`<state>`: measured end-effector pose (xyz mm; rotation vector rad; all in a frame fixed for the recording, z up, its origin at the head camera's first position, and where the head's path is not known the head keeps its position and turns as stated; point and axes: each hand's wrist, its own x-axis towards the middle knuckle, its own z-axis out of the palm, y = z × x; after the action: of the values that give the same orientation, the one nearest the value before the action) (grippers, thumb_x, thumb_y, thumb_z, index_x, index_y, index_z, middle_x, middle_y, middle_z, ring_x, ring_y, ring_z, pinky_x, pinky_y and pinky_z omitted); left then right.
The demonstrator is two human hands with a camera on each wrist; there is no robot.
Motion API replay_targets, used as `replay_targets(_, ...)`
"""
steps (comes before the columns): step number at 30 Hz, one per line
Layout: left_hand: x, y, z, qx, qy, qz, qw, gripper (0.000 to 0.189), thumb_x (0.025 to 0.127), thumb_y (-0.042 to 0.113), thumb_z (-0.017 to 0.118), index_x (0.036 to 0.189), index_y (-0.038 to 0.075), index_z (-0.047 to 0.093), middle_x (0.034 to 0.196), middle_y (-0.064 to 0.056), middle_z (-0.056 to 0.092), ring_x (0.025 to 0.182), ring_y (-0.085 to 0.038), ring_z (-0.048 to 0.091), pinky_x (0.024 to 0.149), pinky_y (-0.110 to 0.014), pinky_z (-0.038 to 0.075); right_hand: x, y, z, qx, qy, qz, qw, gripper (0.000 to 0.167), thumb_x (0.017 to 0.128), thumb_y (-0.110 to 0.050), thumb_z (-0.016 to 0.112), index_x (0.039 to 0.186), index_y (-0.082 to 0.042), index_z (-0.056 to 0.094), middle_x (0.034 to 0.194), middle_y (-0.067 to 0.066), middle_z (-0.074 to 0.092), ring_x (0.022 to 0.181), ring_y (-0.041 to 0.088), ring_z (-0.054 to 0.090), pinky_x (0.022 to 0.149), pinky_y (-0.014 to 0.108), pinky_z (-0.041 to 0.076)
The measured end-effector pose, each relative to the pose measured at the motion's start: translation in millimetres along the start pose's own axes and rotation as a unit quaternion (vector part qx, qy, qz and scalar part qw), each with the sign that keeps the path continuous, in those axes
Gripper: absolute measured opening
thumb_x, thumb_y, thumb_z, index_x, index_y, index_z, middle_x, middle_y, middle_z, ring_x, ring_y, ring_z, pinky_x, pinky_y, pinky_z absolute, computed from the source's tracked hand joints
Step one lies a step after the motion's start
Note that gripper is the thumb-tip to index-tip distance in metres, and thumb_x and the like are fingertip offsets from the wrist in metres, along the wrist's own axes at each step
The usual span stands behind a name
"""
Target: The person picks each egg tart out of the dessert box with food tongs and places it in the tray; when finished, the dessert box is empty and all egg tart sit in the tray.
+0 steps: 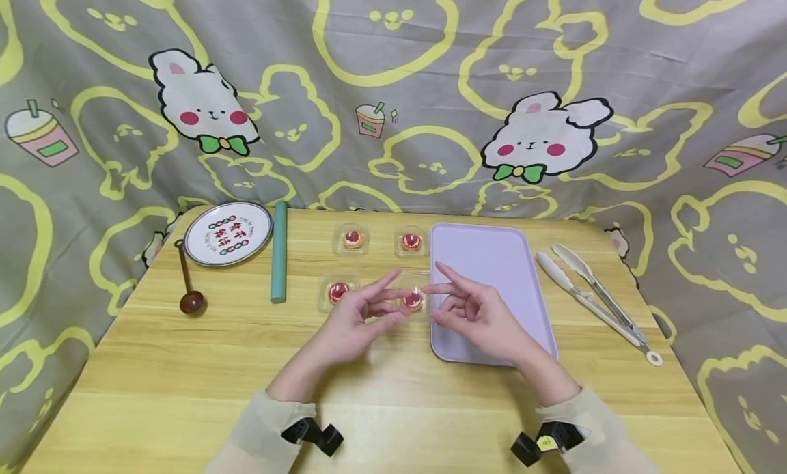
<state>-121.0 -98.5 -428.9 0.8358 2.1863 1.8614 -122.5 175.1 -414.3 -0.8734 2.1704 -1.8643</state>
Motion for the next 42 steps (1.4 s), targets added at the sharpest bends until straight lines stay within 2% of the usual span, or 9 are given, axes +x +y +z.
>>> replay_targets(4,0.0,0.8,-0.2,-0.004,0.004,-0.003,1.0000,0.070,0.105,0.003,0.065,0.166,0.009,0.033,0.137,-0.014,0.069,0.117,-0.031,0.071,0.101,-0.035,0.057,0.8,1.8,1.4,-0.005,0.017,-0.004,0.9998,0.063,0.096,0.013,0.068,0.155,0.004,0.048,0.130,0.028,0.069,0.098,0.024,0.075,0.086,0.033,0.063)
replay_targets(9,1.9,2.4,-0.4,0.052,0.019,-0.004,0.9985,0.040,0.105,0.005,0.064,0.145,0.001,0.062,0.133,-0.010,0.072,0.120,-0.022,0.070,0.101,-0.032,0.057,0.4,2.5,3.3,-0.022,0.038,0.012,0.9990,0.033,0.100,0.007,0.068,0.133,0.008,0.069,0.125,0.024,0.072,0.112,0.026,0.073,0.096,0.033,0.060)
replay_targets(14,3.4,3.3,-0.3,0.083,0.051,0.004,0.9953,0.029,0.103,0.003,0.068,0.131,0.005,0.074,0.135,-0.008,0.071,0.123,-0.023,0.068,0.103,-0.033,0.055,-0.3,1.9,4.6,-0.033,0.063,0.014,0.9974,0.027,0.100,0.005,0.067,0.127,0.008,0.072,0.132,0.019,0.071,0.124,0.023,0.067,0.103,0.029,0.054)
replay_targets(17,3.5,3.9,0.2,0.077,0.065,-0.005,0.9949,0.029,0.102,0.000,0.069,0.128,0.009,0.077,0.139,-0.008,0.067,0.127,-0.021,0.065,0.102,-0.030,0.055,-0.8,4.6,4.9,-0.024,0.073,0.010,0.9970,0.028,0.100,0.008,0.067,0.127,0.011,0.070,0.134,0.021,0.069,0.124,0.023,0.067,0.103,0.030,0.054)
replay_targets(23,4.2,1.9,0.7,0.055,0.070,-0.016,0.9959,0.028,0.104,0.005,0.067,0.129,0.011,0.077,0.126,-0.008,0.074,0.087,-0.022,0.075,0.072,-0.032,0.063,-2.3,7.6,4.7,0.039,0.061,0.022,0.9972,0.031,0.102,0.010,0.061,0.132,0.016,0.064,0.123,0.035,0.068,0.102,0.029,0.077,0.087,0.043,0.063)
replay_targets(24,4.1,1.8,0.6,0.047,0.066,-0.018,0.9966,0.028,0.104,0.006,0.067,0.131,0.009,0.076,0.125,-0.008,0.075,0.086,-0.024,0.075,0.075,-0.033,0.064,-2.5,7.9,4.6,0.043,0.056,0.023,0.9972,0.032,0.102,0.010,0.061,0.134,0.016,0.063,0.125,0.034,0.067,0.104,0.028,0.076,0.088,0.043,0.062)
replay_targets(27,3.4,1.4,-0.4,0.018,0.047,-0.022,0.9985,0.035,0.102,0.005,0.071,0.137,0.003,0.070,0.130,-0.015,0.072,0.112,-0.033,0.073,0.092,-0.039,0.062,-3.5,8.8,3.3,0.052,0.036,0.016,0.9979,0.039,0.100,0.013,0.062,0.139,0.016,0.058,0.137,0.033,0.062,0.114,0.029,0.072,0.095,0.040,0.060)
replay_targets(31,1.0,2.5,-3.3,-0.008,0.012,-0.032,0.9994,0.057,0.093,0.004,0.082,0.146,0.002,0.061,0.139,-0.021,0.065,0.124,-0.042,0.066,0.101,-0.049,0.055,-5.4,8.5,1.8,0.085,-0.003,-0.001,0.9964,0.055,0.094,0.018,0.065,0.147,0.017,0.049,0.146,0.040,0.050,0.125,0.041,0.064,0.101,0.040,0.056)
replay_targets(42,-0.7,5.3,-8.4,0.040,-0.010,-0.049,0.9979,0.084,0.084,0.019,0.092,0.157,0.011,0.051,0.135,-0.012,0.070,0.115,-0.020,0.073,0.110,-0.038,0.050,-5.9,2.8,4.5,0.031,-0.003,0.057,0.9979,0.086,0.084,0.007,0.086,0.158,0.002,0.044,0.134,0.031,0.065,0.115,0.042,0.070,0.101,0.036,0.057)
